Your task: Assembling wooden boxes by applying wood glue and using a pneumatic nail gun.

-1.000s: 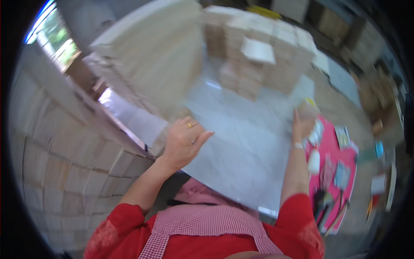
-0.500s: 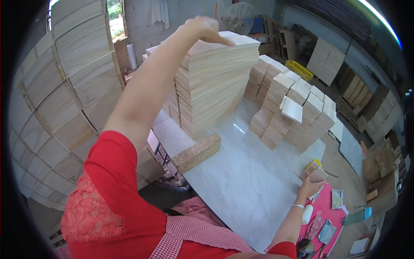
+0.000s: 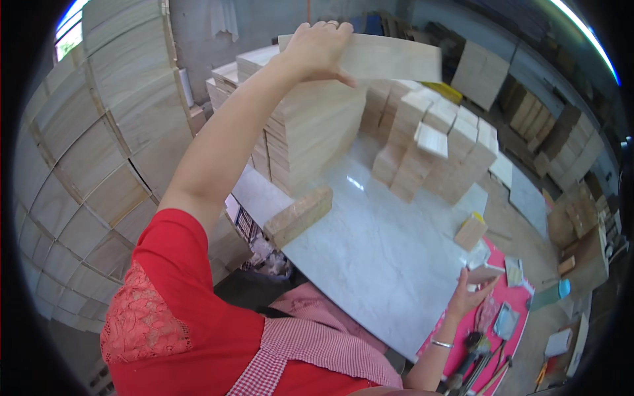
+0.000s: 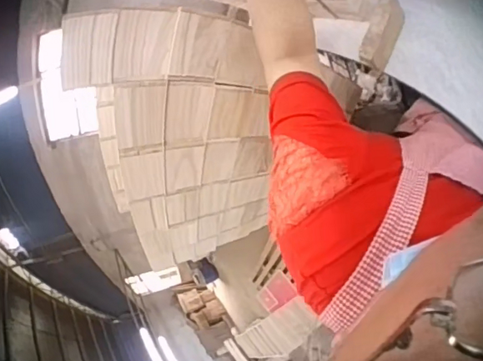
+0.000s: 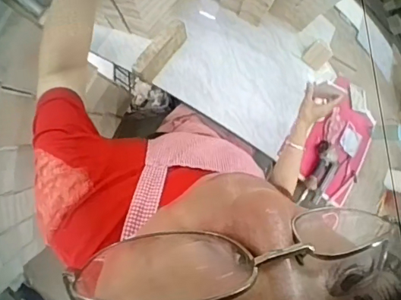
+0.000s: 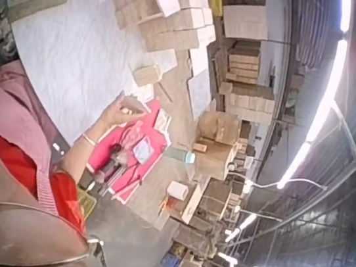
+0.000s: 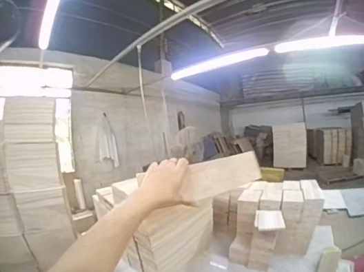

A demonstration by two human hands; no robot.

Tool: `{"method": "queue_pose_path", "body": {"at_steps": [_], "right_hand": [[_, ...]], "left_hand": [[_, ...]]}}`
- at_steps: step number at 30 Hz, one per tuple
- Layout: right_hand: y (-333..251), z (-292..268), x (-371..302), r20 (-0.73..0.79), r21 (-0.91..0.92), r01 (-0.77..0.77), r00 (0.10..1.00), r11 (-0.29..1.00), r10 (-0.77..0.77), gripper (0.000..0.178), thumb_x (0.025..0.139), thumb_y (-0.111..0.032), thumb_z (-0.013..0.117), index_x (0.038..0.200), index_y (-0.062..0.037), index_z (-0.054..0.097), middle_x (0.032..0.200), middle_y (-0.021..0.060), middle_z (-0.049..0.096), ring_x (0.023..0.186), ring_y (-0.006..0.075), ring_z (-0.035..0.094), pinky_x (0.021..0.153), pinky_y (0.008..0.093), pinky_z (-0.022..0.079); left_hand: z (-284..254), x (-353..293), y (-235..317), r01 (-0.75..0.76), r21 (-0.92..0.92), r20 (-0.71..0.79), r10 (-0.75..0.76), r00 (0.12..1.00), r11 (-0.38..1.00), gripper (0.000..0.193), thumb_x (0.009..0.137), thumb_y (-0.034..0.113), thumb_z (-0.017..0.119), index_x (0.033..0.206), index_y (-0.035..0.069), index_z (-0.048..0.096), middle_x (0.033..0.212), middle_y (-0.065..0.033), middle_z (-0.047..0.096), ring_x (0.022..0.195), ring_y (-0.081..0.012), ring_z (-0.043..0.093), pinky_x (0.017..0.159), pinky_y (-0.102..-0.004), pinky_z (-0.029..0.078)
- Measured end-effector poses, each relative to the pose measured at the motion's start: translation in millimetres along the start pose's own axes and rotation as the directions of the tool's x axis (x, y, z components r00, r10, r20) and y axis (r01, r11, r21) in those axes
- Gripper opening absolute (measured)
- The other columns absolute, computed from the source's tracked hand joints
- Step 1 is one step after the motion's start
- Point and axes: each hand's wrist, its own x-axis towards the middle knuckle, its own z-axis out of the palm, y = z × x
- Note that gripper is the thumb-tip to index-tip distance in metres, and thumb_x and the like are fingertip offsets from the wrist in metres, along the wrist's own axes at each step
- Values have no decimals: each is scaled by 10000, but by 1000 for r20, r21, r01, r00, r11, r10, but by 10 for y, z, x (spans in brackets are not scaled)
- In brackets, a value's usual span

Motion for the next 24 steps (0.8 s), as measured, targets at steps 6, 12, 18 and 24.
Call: {"method": "queue_pose_path", "body": {"at_steps": [6,12,18,24], "right_hand": [[-239,-106,-600,149,115,-123,983,986,105,959,749,-104,852,1507,-10,272,1444,193,426,1277,300,490,1029,403,453],[-392,-204,-1063,380,160,-234,911,959,159,937,777,-67,817,1507,-22,232,1459,187,417,1313,296,466,1067,400,418],[-412,-274,-1283,638,191,-318,759,929,129,986,713,-39,843,1489,-19,235,1490,181,391,1370,289,407,1101,404,391],[-527,-333,-1355,734,200,-325,674,925,78,994,696,-32,839,1489,-36,239,1526,183,358,1416,295,360,1122,415,372]], "left_hand": [[365,-1225,933,-285,-225,20,297,955,932,496,781,450,729,1078,82,581,1062,-92,624,1058,-295,577,875,-422,430],[1135,-2670,739,-438,-253,98,474,875,863,388,785,331,731,1070,91,619,1106,-69,609,1099,-258,561,908,-426,434],[1066,-3082,801,-361,-437,177,473,863,824,563,793,384,726,1258,95,593,1313,-87,559,1290,-275,480,1069,-472,366],[1240,-2857,1785,-425,-577,117,586,802,697,794,732,528,746,1343,70,527,1392,-111,515,1333,-293,454,1101,-513,328]]}}
